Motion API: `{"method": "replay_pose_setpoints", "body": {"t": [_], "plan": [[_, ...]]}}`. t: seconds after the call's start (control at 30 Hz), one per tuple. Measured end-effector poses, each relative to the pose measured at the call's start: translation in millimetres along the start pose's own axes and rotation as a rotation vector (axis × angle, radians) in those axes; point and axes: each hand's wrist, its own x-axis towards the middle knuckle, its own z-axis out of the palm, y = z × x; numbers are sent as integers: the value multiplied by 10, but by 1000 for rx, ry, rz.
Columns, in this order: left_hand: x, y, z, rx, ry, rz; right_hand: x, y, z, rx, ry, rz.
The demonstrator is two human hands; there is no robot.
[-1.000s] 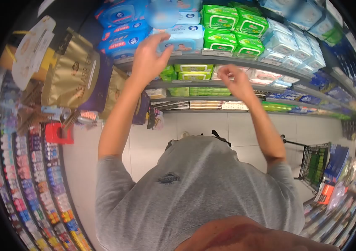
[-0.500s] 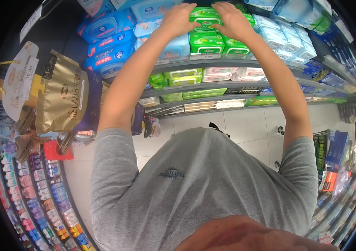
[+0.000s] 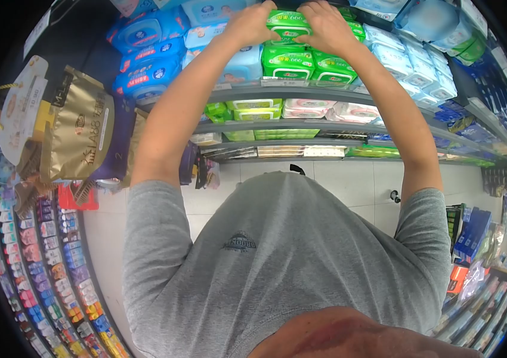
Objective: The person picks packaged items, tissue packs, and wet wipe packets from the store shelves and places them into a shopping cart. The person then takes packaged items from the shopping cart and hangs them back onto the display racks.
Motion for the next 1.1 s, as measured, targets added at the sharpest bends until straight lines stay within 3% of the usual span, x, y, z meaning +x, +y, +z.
{"method": "replay_pose_setpoints", "body": {"t": [0.07, 0.23, 0.37, 0.43, 0.5, 0.67, 0.7, 0.8, 0.83, 0.9, 0.97, 1.1], "plan": [[-39, 27, -17, -30, -52, -51, -11, -7, -6, 14, 19, 19], [-187, 38, -34, -60, 160, 161, -84, -85, -182, 121, 113, -63], [-429, 114, -213, -93, 283, 244, -87, -325, -391, 201, 93, 16], [-563, 104, -295, -121, 285, 250, -116, -428, -451, 281, 52, 165], [-653, -14, -208, -188, 278, 200, -182, -527, -475, 490, 52, 199], [-1210, 23, -104, -666, 234, 145, -544, -1010, -458, 816, 8, 399], [-1358, 22, 9, -759, 213, 112, -660, -1140, -394, 854, 95, 390], [-1888, -24, 663, -1318, -37, -248, -1146, -1583, -111, 1186, 139, 673], [-2072, -53, 997, -1455, -82, -330, -1377, -1700, 63, 1121, 142, 749], [-2522, -39, 1545, -1629, -181, -505, -1888, -1997, 288, 1091, -47, 1127], [-2978, 134, 1832, -1698, -322, -695, -2442, -2366, 452, 980, -68, 1309], [-3567, 466, 2032, -1657, -697, -772, -3183, -2839, 16, 1038, -266, 1597]]}}
